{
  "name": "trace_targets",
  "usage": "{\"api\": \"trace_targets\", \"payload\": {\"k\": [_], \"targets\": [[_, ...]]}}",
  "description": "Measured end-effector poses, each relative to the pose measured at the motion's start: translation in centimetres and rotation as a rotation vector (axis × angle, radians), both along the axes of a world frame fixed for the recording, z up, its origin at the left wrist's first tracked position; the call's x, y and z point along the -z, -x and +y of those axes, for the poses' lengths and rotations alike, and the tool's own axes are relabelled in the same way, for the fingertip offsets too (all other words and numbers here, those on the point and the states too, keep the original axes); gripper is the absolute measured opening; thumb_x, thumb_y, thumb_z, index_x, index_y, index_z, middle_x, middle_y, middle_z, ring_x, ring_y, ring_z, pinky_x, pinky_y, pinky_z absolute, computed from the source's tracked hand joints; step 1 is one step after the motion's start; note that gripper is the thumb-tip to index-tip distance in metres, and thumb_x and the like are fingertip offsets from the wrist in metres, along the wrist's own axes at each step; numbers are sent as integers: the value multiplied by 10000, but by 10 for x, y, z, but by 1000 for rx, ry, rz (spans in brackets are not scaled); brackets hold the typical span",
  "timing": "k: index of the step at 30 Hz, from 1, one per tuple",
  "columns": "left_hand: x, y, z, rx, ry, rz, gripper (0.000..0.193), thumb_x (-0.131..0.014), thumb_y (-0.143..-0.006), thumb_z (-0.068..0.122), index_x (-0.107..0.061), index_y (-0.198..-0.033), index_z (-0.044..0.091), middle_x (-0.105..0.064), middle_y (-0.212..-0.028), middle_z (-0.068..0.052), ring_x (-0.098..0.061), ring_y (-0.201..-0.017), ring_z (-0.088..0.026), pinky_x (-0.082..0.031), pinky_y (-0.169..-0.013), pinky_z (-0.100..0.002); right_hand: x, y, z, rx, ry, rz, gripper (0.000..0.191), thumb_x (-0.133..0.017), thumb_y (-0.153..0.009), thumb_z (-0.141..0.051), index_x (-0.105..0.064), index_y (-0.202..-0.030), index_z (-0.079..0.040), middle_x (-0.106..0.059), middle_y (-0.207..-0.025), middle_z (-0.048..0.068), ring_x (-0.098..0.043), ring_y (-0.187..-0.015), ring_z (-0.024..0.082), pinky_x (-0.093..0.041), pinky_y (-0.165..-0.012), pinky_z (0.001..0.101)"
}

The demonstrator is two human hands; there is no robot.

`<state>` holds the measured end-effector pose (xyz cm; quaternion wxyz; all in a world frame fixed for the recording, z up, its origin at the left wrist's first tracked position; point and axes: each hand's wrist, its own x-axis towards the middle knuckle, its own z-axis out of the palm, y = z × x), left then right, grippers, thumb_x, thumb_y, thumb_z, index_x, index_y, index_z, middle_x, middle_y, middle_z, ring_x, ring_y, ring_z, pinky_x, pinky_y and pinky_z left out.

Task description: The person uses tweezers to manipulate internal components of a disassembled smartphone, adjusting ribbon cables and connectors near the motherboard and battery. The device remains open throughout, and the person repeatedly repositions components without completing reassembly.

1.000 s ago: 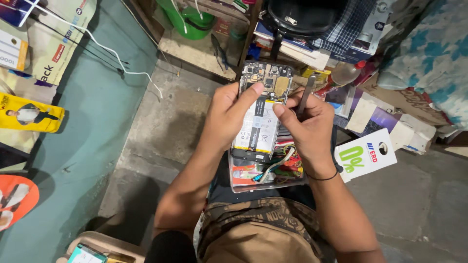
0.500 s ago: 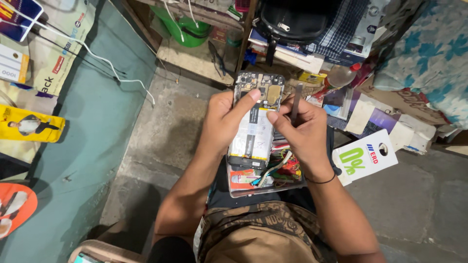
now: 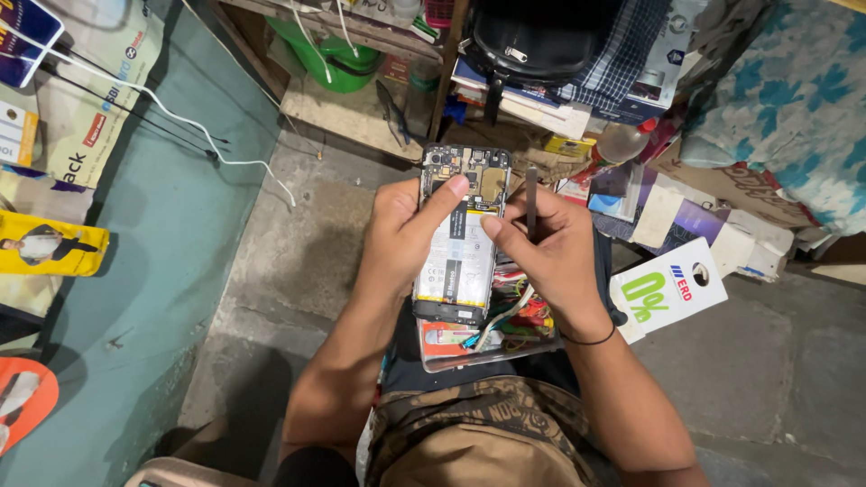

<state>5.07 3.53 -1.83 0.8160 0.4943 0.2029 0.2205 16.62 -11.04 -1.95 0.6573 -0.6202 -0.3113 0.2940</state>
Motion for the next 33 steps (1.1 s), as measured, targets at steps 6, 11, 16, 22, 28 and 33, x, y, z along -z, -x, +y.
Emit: {"api": "trace_targets", "payload": {"k": [6, 11, 16, 22, 28, 33], "targets": [[5, 2, 3, 0, 29, -11, 268, -649, -1035, 194, -746, -972, -48, -734, -816, -54, -642, -670, -68, -500, -572, -235, 3, 1, 2, 1, 48, 38, 126, -769, -938, -25, -653, -888, -36, -577, -808, -69, -464, -714, 1, -357, -627, 193], [7, 1, 4, 14, 82, -7, 291, -641, -1045, 204, -741, -963, -56, -737, -820, -69, -651, -664, -82, -506, -571, -238, 2, -2, 3, -21, 81, 30, 110, -765, -929, -52, -662, -892, -38, -590, -791, -83, -459, -688, -11, -348, -597, 187], [12, 3, 5, 9, 68, -28, 281, -630, -1027, 207, -745, -999, -48, -755, -853, -75, -674, -691, -85, -531, -601, -236, 2, -3, 4, -7, 150, -35, 144, -782, -930, -93, -665, -871, -35, -537, -728, -98, -408, -658, -11, -300, -578, 190], [29, -4, 8, -40, 118, 2, 279, -647, -1044, 199, -740, -982, -56, -738, -828, -76, -660, -661, -91, -512, -576, -236, 0, -8, 5, 1, 215, -149, 163, -785, -931, -142, -682, -879, -28, -517, -740, -89, -390, -667, 8, -289, -583, 213], [38, -7, 16, -27, 153, 32, 277, -639, -1029, 204, -746, -999, -49, -744, -808, -92, -686, -634, -117, -551, -566, -255, -2, -14, 6, 45, 165, -215, 203, -685, -1032, -203, -717, -1013, -3, -561, -836, -56, -468, -773, 29, -377, -673, 223], [45, -10, 19, -20, 211, 34, 270, -627, -1003, 208, -740, -997, -36, -754, -805, -92, -713, -625, -138, -587, -572, -277, -5, -20, 8, 42, 126, -260, 222, -649, -1053, -199, -723, -1080, 8, -621, -909, -34, -518, -828, 41, -423, -725, 228]]}}
